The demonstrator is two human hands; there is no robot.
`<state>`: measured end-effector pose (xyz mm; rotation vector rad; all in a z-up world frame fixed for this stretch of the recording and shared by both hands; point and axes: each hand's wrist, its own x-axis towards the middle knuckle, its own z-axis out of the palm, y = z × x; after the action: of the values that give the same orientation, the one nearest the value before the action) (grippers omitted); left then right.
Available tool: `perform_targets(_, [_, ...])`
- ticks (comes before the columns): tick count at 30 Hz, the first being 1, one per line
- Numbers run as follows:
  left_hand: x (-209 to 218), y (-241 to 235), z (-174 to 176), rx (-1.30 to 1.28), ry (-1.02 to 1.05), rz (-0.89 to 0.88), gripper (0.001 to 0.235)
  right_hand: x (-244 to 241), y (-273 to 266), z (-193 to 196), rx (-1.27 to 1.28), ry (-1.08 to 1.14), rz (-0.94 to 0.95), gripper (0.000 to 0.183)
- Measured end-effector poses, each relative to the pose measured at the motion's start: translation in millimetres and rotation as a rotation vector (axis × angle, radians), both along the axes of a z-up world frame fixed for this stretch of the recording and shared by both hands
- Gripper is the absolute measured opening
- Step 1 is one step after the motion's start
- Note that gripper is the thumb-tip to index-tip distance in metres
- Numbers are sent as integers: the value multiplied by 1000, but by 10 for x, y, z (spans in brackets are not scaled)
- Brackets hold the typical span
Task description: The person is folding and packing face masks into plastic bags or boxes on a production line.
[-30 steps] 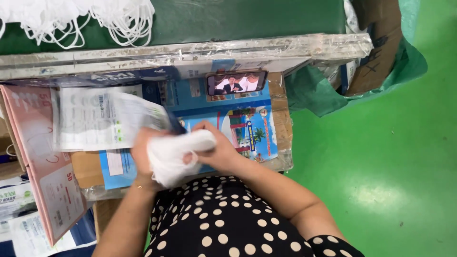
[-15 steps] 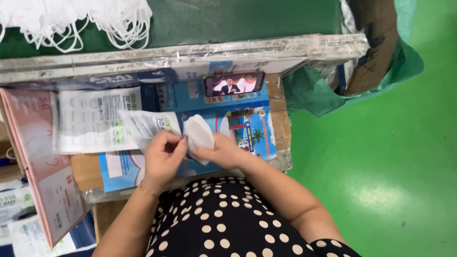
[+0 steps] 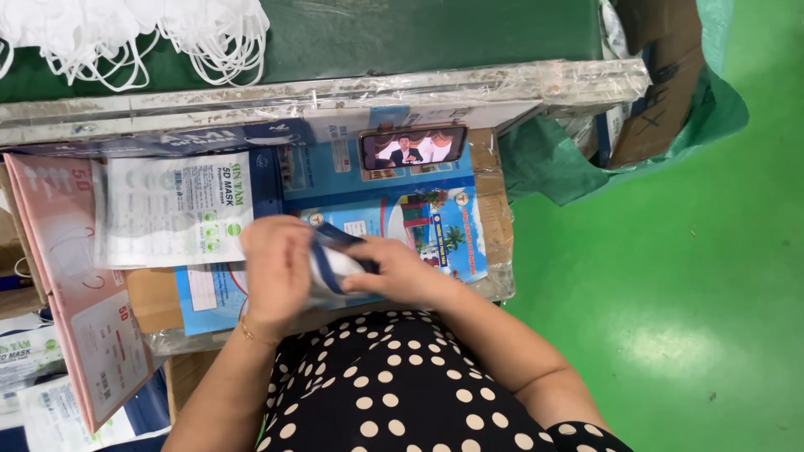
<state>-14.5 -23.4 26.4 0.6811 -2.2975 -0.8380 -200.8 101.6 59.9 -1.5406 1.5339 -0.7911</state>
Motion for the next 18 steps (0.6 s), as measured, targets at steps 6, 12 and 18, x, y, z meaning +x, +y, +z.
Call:
perform_targets(6, [36, -75, 363, 147, 0, -95, 16, 8, 141, -310, -100, 43, -153, 34])
perform_targets(12, [27, -60, 553, 58, -152, -219, 19, -16, 95, -7, -249, 42, -60, 28])
perform_targets(18, [-58, 69, 618, -18, -161, -241, 16, 17, 39, -83, -184, -212, -201, 25])
